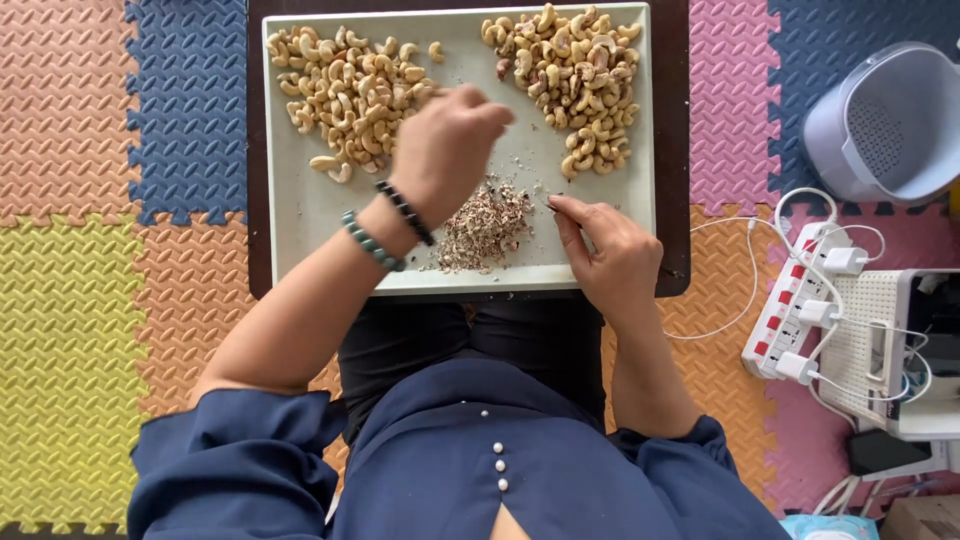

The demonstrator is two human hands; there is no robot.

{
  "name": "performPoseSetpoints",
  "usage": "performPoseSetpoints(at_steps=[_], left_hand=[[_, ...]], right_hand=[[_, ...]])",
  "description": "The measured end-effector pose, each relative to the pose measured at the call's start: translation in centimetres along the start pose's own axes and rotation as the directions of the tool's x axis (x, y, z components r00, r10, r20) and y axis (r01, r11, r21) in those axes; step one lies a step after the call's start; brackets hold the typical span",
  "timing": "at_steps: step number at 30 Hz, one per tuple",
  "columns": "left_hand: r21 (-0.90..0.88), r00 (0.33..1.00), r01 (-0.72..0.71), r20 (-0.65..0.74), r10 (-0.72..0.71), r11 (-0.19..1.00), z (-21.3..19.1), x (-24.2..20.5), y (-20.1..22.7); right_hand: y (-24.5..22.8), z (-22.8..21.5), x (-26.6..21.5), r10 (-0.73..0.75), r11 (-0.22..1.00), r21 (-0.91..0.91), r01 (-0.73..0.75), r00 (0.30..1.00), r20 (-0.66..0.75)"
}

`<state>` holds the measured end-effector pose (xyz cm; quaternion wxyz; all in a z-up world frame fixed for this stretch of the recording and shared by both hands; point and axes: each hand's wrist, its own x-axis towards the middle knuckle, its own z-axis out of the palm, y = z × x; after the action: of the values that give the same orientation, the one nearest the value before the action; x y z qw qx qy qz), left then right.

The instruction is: Manually peeling the skins off roasted cashews and sorting them on a tray while sitting on the floor.

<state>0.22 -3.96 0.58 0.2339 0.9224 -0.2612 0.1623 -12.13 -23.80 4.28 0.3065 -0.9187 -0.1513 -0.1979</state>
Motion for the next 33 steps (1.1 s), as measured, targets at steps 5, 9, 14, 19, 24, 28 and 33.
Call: performPoseSetpoints(at_steps=[5,9,14,19,24,28,33], left_hand=[[-0.015,0.967,-0.255,-0.008,0.255,0.967,2.3,2.9,2.1],[0.143,0.931,-0.358,-0.021,0.364,0.923,3.3,3.8,1.7],[-0.011,0.972,-0.234,-0.006,0.234,0.972,2.7,2.0,1.3],[-0.577,0.995,0.088,0.01,-0.101,0.812,-2.2,-3.2,2.3],[-0.915,0.847,0.389,0.309,-0.433,0.107,-4.6,-8.0,2.6],[-0.942,0.855,0.318,0.234,-0.462,0.11,-3.6,-10.0,3.1],[-0.874,0.857,0.274,0.032,-0.514,0.402,-3.8,-10.4,3.5]], right_hand=[[-0.5,-0.2,0.1,0.011,1.0,0.018,-0.011,1.0,-0.003],[-0.7,-0.3,0.3,0.017,1.0,0.013,-0.017,1.0,0.0],[-0.5,-0.2,0.1,0.027,0.999,0.019,-0.027,1.0,0.011],[1.6,1.0,-0.9,-0.001,1.0,-0.016,0.0,0.999,-0.045],[0.2,1.0,-0.2,0.058,0.995,0.077,-0.055,0.998,-0.033],[-2.7,2.2,0.3,0.048,0.965,0.26,-0.036,0.998,-0.04],[-5.0,3.7,1.1,0.017,0.938,0.346,-0.003,0.999,-0.036]])
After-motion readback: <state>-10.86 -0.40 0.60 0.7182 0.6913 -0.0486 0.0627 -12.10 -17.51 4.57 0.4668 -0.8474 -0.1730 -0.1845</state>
